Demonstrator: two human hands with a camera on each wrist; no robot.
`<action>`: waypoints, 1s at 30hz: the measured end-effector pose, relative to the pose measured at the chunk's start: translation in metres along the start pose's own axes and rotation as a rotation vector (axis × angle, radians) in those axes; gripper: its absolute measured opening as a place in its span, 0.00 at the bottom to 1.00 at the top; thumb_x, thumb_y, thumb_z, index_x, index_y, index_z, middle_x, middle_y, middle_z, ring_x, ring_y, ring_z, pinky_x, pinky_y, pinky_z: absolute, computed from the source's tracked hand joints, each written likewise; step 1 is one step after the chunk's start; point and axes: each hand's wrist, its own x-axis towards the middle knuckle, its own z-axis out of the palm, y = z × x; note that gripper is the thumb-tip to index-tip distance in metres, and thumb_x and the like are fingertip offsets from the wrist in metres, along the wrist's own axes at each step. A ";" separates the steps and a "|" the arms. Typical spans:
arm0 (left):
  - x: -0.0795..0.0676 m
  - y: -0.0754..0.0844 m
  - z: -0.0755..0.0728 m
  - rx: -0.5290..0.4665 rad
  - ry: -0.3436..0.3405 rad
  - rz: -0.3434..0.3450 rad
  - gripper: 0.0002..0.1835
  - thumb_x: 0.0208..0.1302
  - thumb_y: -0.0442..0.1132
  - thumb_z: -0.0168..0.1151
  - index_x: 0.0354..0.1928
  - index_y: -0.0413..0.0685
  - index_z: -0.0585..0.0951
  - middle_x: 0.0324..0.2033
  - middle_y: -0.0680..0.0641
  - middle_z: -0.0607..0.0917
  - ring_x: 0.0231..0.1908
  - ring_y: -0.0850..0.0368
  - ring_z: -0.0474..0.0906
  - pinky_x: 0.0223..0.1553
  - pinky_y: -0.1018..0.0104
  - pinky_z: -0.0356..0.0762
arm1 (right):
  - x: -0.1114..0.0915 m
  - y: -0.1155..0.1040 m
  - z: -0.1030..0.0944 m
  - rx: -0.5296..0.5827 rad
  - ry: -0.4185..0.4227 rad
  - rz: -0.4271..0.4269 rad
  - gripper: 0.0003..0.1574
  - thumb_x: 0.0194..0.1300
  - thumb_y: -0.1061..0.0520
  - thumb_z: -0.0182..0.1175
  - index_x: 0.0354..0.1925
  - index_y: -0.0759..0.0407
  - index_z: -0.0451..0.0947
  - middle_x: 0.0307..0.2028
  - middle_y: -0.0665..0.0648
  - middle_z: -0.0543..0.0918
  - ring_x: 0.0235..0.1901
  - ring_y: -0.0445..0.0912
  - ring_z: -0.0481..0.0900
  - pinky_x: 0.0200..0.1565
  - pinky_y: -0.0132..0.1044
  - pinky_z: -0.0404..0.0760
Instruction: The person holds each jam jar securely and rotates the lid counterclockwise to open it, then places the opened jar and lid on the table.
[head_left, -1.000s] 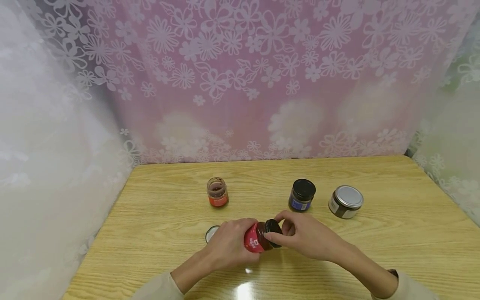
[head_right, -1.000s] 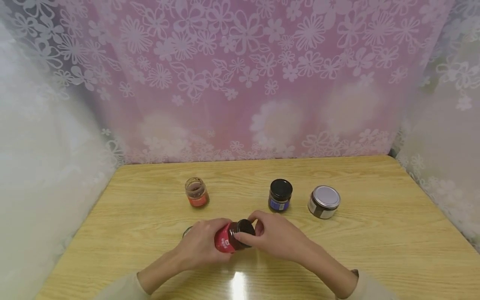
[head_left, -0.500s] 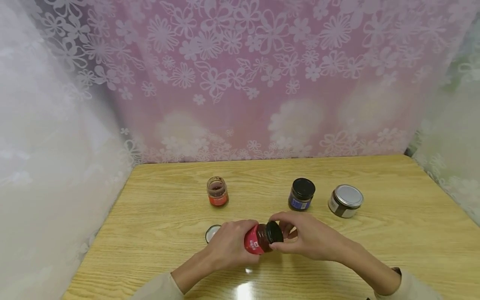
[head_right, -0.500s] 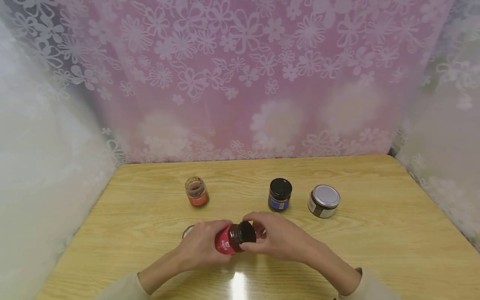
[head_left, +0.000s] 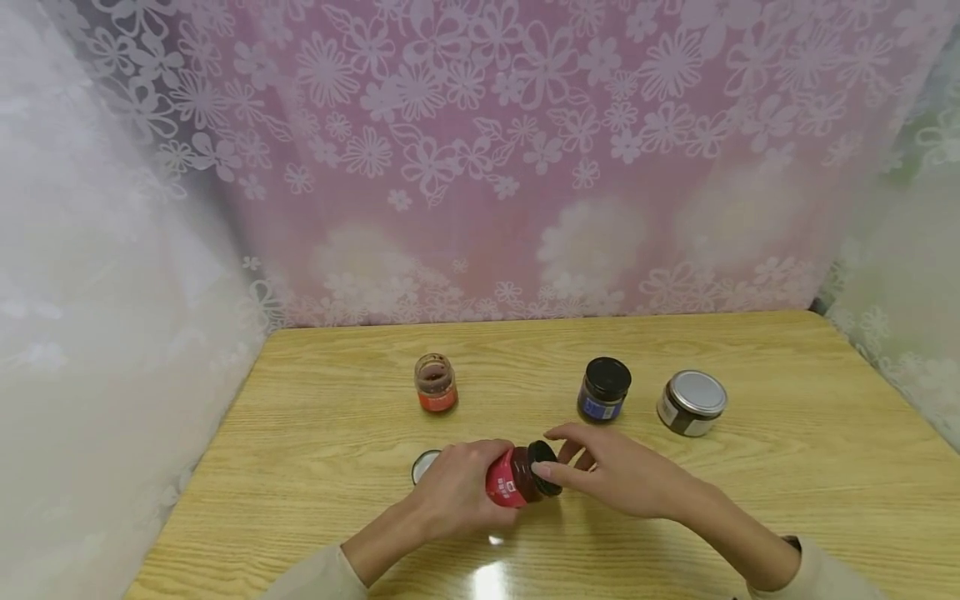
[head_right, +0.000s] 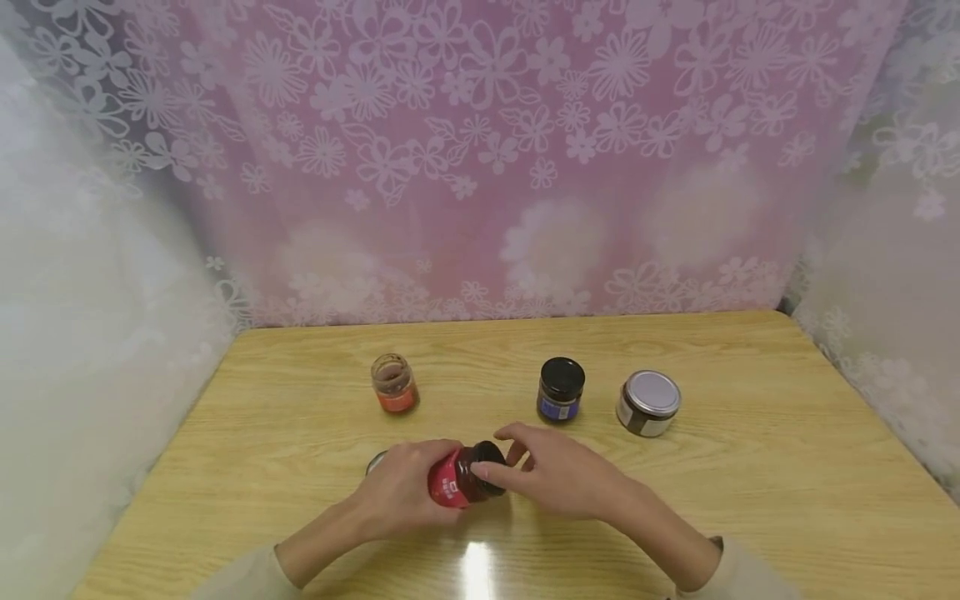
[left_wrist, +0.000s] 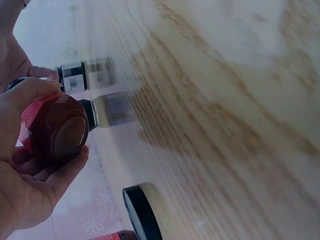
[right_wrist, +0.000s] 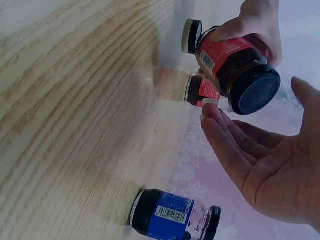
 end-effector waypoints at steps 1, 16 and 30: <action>0.000 0.000 0.000 -0.003 0.002 -0.004 0.26 0.42 0.46 0.74 0.47 0.50 0.79 0.34 0.59 0.80 0.29 0.71 0.73 0.27 0.79 0.71 | 0.001 -0.001 0.001 -0.011 0.007 0.006 0.39 0.65 0.32 0.53 0.62 0.57 0.70 0.39 0.48 0.79 0.37 0.42 0.78 0.39 0.43 0.76; 0.001 -0.001 0.001 -0.017 -0.004 0.008 0.26 0.41 0.46 0.74 0.46 0.52 0.78 0.33 0.60 0.80 0.29 0.71 0.73 0.27 0.79 0.71 | 0.001 0.002 0.001 -0.119 0.055 -0.209 0.30 0.56 0.34 0.65 0.51 0.47 0.77 0.33 0.39 0.78 0.34 0.36 0.77 0.38 0.35 0.79; 0.002 -0.004 0.000 -0.081 -0.062 -0.016 0.28 0.40 0.46 0.74 0.48 0.50 0.77 0.34 0.60 0.78 0.30 0.70 0.73 0.28 0.77 0.73 | -0.002 0.008 -0.012 -0.175 0.035 -0.351 0.34 0.56 0.38 0.67 0.59 0.46 0.73 0.48 0.38 0.76 0.46 0.37 0.76 0.48 0.39 0.78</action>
